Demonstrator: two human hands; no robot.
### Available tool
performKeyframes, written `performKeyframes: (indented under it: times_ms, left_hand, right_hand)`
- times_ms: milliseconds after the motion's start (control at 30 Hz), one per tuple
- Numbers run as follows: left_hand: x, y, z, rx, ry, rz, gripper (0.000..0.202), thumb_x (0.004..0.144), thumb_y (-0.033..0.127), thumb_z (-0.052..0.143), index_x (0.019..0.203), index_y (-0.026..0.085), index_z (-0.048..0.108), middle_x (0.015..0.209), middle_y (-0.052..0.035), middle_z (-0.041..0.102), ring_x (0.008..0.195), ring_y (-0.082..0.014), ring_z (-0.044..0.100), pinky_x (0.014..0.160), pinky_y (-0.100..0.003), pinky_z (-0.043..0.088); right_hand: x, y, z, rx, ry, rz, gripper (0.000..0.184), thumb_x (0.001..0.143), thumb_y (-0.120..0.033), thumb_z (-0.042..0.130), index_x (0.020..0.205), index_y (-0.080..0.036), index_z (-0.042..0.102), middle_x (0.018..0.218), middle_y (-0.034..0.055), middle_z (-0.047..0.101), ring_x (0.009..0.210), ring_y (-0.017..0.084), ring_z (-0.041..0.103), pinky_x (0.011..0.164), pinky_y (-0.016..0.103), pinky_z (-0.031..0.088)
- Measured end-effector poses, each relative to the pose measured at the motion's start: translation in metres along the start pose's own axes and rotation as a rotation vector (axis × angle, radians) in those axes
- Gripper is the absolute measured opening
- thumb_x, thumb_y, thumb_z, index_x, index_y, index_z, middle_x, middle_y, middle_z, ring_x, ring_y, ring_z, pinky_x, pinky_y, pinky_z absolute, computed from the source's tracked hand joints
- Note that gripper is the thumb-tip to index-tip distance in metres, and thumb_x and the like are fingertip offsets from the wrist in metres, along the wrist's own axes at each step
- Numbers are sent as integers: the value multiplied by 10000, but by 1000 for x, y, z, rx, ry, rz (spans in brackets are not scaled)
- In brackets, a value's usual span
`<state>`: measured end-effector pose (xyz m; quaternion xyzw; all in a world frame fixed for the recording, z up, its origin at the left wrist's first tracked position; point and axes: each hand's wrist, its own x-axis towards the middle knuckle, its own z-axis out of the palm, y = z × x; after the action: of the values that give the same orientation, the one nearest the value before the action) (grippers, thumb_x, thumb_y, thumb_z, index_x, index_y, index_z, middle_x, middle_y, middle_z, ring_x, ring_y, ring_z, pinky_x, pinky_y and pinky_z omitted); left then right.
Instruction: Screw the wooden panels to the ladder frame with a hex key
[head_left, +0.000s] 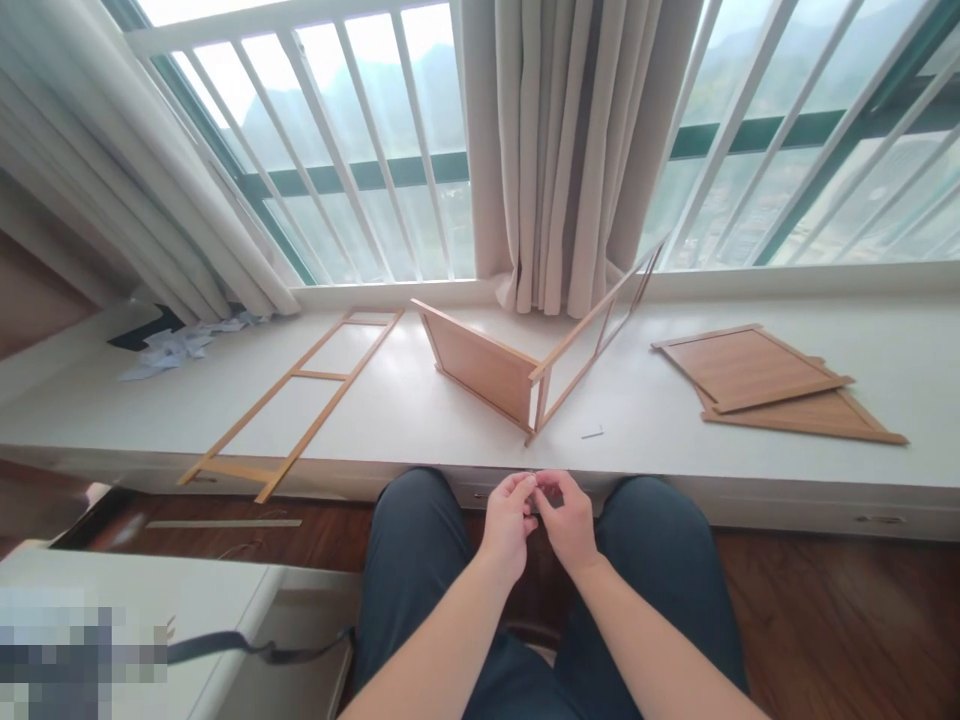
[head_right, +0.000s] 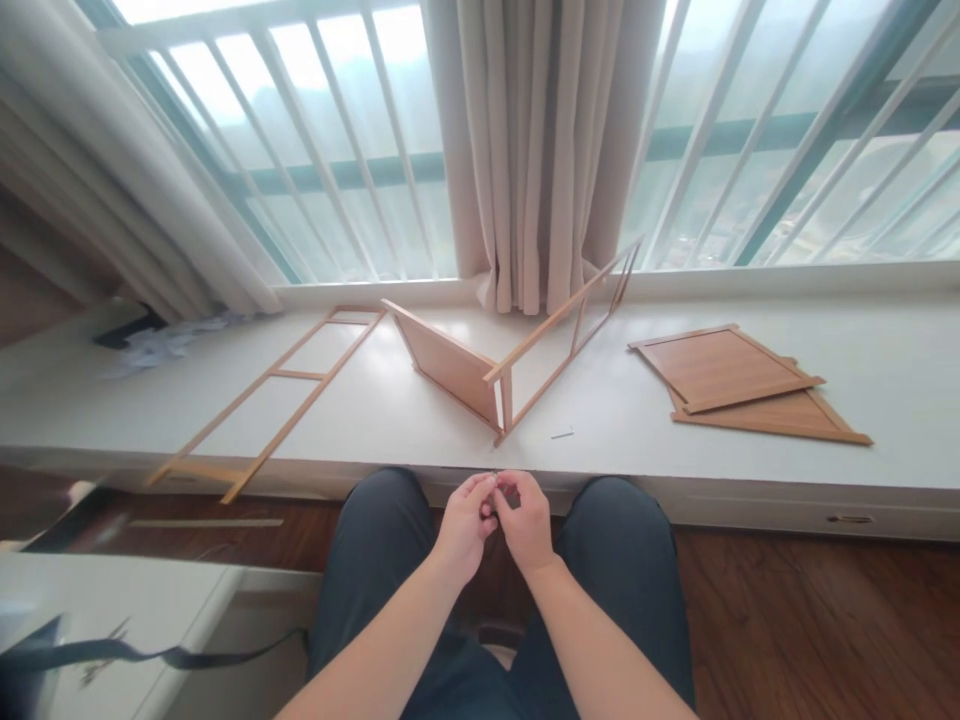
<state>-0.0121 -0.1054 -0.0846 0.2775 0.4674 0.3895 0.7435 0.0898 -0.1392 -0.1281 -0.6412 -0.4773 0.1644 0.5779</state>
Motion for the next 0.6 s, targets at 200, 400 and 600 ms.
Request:
performKeyframes:
  times_ms: [200, 400, 600]
  left_hand:
    - [9, -5, 12, 139, 22, 80, 529, 646, 593, 826, 920, 177, 649, 704, 41, 522, 576, -64, 411, 545, -185, 364]
    - [36, 15, 11, 604, 79, 288, 367, 863, 516, 673, 981, 172, 720, 807, -21, 613, 692, -140, 529, 665, -260, 433]
    - [74, 37, 3, 1107, 127, 366, 321, 835, 329, 784, 1136, 230, 737, 776, -27, 669, 857, -253, 654, 838, -340, 447]
  right_hand:
    - [4, -3, -3, 36, 67, 31, 154, 914, -365, 653, 900, -244, 747, 848, 48, 769, 741, 220, 678, 772, 373, 572]
    - [17, 8, -10, 76, 142, 172, 316, 881, -519, 714, 855, -206, 745, 780, 54, 757, 674, 208, 655, 715, 354, 543]
    - [25, 17, -7, 159, 109, 313, 428, 866, -617, 686, 854, -190, 725, 773, 67, 769, 682, 220, 680, 685, 346, 554]
